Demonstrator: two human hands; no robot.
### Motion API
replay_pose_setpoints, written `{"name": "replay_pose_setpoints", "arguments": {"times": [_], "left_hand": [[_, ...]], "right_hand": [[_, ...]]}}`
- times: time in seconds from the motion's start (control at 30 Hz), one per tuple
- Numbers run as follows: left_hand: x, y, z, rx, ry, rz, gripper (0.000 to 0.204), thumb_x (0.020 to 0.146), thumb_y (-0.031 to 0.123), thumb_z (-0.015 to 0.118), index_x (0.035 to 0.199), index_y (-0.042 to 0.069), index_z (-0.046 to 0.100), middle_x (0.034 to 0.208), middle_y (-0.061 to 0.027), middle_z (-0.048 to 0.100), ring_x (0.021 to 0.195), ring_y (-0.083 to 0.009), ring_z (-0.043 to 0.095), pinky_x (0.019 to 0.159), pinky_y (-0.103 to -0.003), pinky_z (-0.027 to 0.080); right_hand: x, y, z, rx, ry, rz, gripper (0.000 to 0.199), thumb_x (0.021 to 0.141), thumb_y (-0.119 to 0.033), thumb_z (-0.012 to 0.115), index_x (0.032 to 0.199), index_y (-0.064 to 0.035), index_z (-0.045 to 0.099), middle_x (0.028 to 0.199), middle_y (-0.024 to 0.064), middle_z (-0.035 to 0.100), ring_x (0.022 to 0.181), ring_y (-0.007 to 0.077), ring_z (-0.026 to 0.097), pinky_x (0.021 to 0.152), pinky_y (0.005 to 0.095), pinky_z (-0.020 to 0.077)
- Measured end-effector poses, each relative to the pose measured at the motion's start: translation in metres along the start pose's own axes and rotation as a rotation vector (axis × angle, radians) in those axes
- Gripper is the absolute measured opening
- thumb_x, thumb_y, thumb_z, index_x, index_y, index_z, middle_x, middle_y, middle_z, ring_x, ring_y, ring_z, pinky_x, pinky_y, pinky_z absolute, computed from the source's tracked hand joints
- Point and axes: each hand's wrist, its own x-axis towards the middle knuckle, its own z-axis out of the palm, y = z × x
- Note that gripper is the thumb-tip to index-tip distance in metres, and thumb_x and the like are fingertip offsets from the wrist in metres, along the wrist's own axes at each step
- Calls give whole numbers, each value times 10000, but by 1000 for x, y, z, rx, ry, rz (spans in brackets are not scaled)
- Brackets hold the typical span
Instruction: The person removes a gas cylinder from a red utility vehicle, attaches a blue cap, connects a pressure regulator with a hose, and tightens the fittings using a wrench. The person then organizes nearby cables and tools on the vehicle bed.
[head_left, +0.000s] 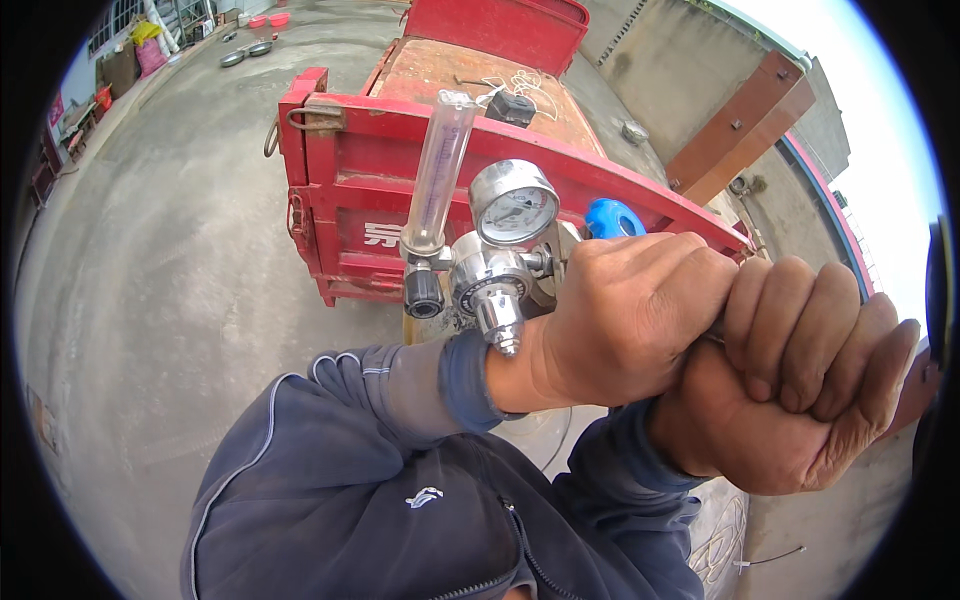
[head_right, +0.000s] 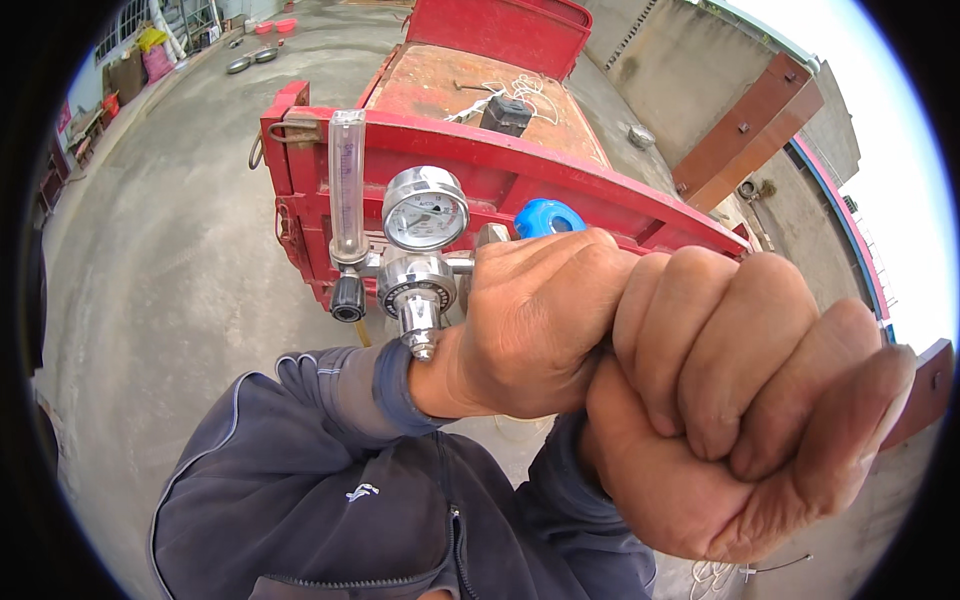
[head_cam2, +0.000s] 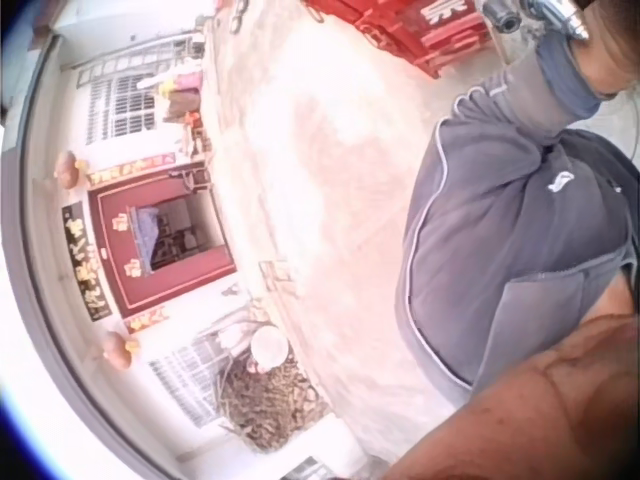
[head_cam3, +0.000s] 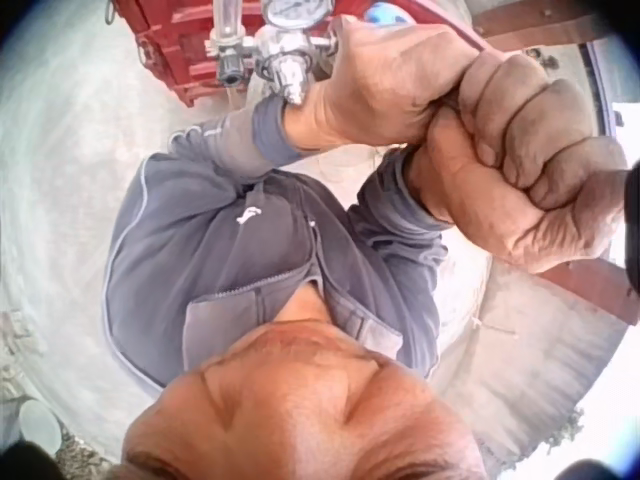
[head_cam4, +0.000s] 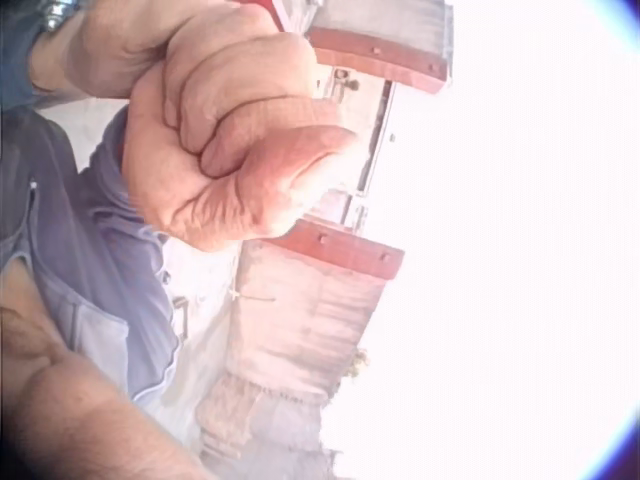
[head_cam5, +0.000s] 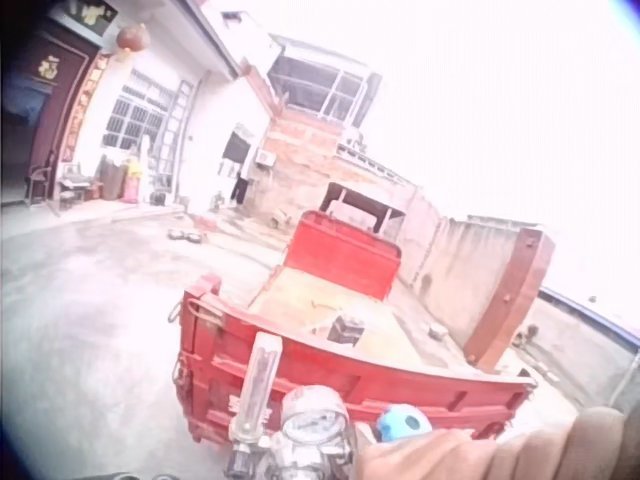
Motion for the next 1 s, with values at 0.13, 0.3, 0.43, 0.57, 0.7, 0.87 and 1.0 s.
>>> {"name": "replay_pose_setpoints", "arguments": {"times": [0.13, 0.3, 0.43, 0.57, 0.7, 0.87, 1.0], "left_hand": [[-16, 11, 4, -20, 1, 113, 142, 814, 130, 680, 847, 57, 563, 733, -71, 507, 602, -237, 585, 517, -370, 458], [-24, 17, 0, -23, -40, 155, 170, 783, 132, 709, 876, 47, 595, 733, -71, 508, 607, -257, 583, 519, -377, 454], [-9, 11, -4, -8, -80, 169, 231, 734, 83, 782, 867, 50, 597, 718, -91, 516, 603, -306, 581, 534, -406, 457], [-13, 4, -5, -35, -81, 125, 251, 735, 56, 805, 839, 61, 577, 702, -98, 514, 600, -321, 588, 536, -420, 449], [-12, 19, -4, -28, -112, 73, 254, 730, 53, 804, 820, 64, 566, 696, -98, 505, 600, -321, 589, 534, -418, 450], [-14, 21, -4, -52, -111, 95, 231, 723, 81, 781, 907, 44, 646, 740, -88, 589, 628, -298, 625, 557, -411, 479], [-19, 21, -10, -108, -211, 99, 290, 774, 77, 818, 1021, -25, 706, 749, -75, 589, 595, -247, 601, 527, -367, 452]], "right_hand": [[-25, 3, -1, -21, -29, -22, 474, 1195, -336, 407, 744, -191, 431, 631, -38, 407, 504, 93, 320, 512, 280, 296], [-44, -8, 0, -21, -33, -128, 459, 1188, -351, 430, 760, -184, 434, 643, -37, 410, 523, 96, 326, 523, 287, 303], [-43, -11, -6, -72, -65, -178, 449, 1182, -352, 449, 770, -175, 431, 654, -30, 408, 538, 103, 328, 532, 295, 309], [-42, -6, -3, 8, -7, -150, 443, 1152, -344, 485, 753, -167, 413, 645, -21, 390, 549, 113, 327, 538, 319, 306], [-46, -14, 1, -4, 22, -138, 434, 1128, -323, 501, 736, -163, 404, 632, -29, 383, 539, 109, 312, 532, 319, 279], [-49, -20, -3, -85, 5, -146, 453, 1108, -369, 585, 730, -184, 418, 609, -49, 404, 506, 108, 337, 512, 309, 281], [-48, -19, 0, -85, 20, -200, 420, 1096, -310, 607, 743, -159, 438, 625, -31, 455, 467, 111, 397, 458, 288, 318]]}}
